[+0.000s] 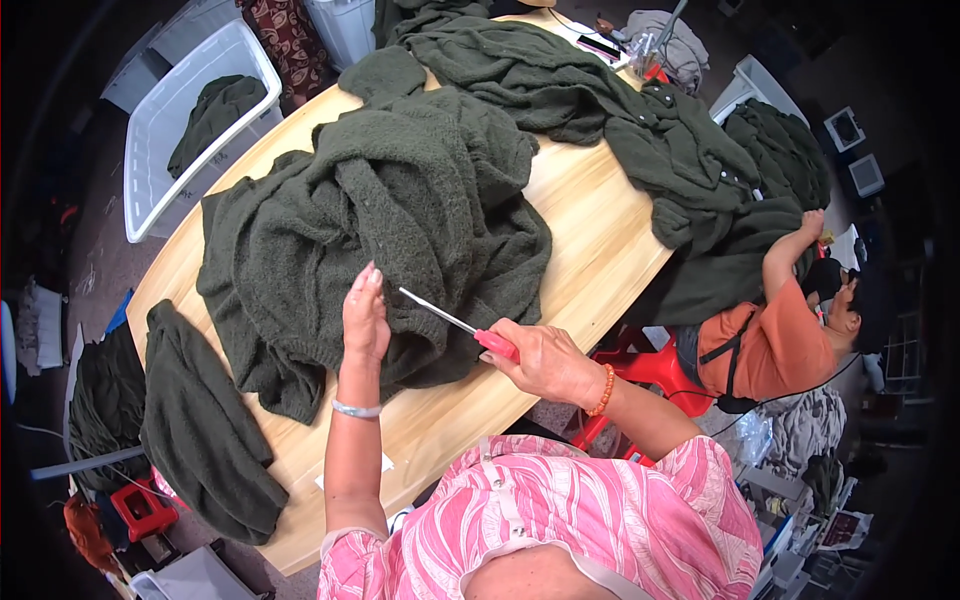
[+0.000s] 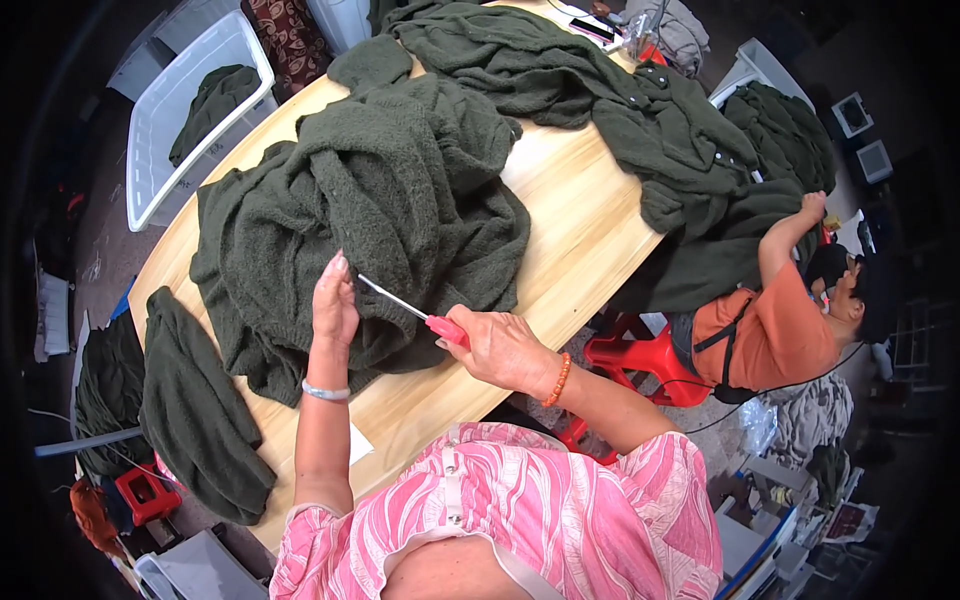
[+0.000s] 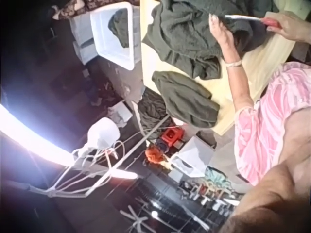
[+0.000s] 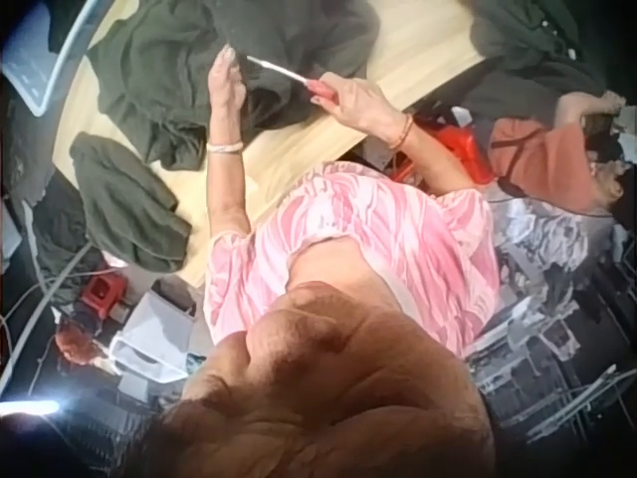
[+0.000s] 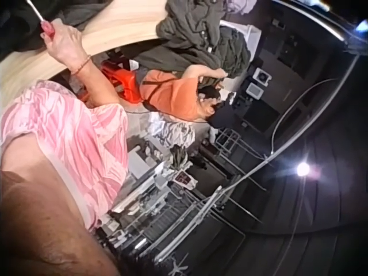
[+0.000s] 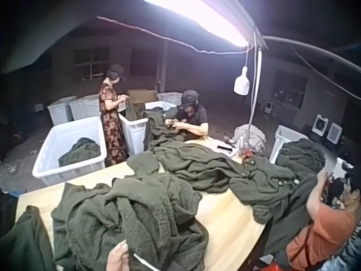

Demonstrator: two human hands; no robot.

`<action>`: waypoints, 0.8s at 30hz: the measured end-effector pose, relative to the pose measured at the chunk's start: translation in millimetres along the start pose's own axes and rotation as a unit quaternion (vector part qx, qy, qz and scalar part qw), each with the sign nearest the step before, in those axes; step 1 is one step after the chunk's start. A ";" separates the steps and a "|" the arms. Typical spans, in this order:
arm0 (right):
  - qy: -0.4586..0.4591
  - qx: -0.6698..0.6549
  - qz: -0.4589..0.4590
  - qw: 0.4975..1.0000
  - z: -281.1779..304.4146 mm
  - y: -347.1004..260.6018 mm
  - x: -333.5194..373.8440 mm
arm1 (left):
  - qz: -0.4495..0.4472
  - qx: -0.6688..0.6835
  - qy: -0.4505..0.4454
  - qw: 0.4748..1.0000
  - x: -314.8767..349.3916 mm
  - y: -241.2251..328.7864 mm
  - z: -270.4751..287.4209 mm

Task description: Trimming loose threads from green garments using a thread trimmer on a work table.

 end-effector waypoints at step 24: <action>-0.002 0.007 -0.010 1.000 17.1 3.6 -33.4 | -0.033 -0.173 -0.070 0.982 -27.3 13.3 -29.1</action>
Point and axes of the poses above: each hand's wrist, its own x-axis away from the middle knuckle, its own z-axis out of the back of the hand, y = z × x, the point moved 6 cm from there along -x, towards the middle knuckle, and after that the axes turned 12 degrees about x, right-handed, at the moved point
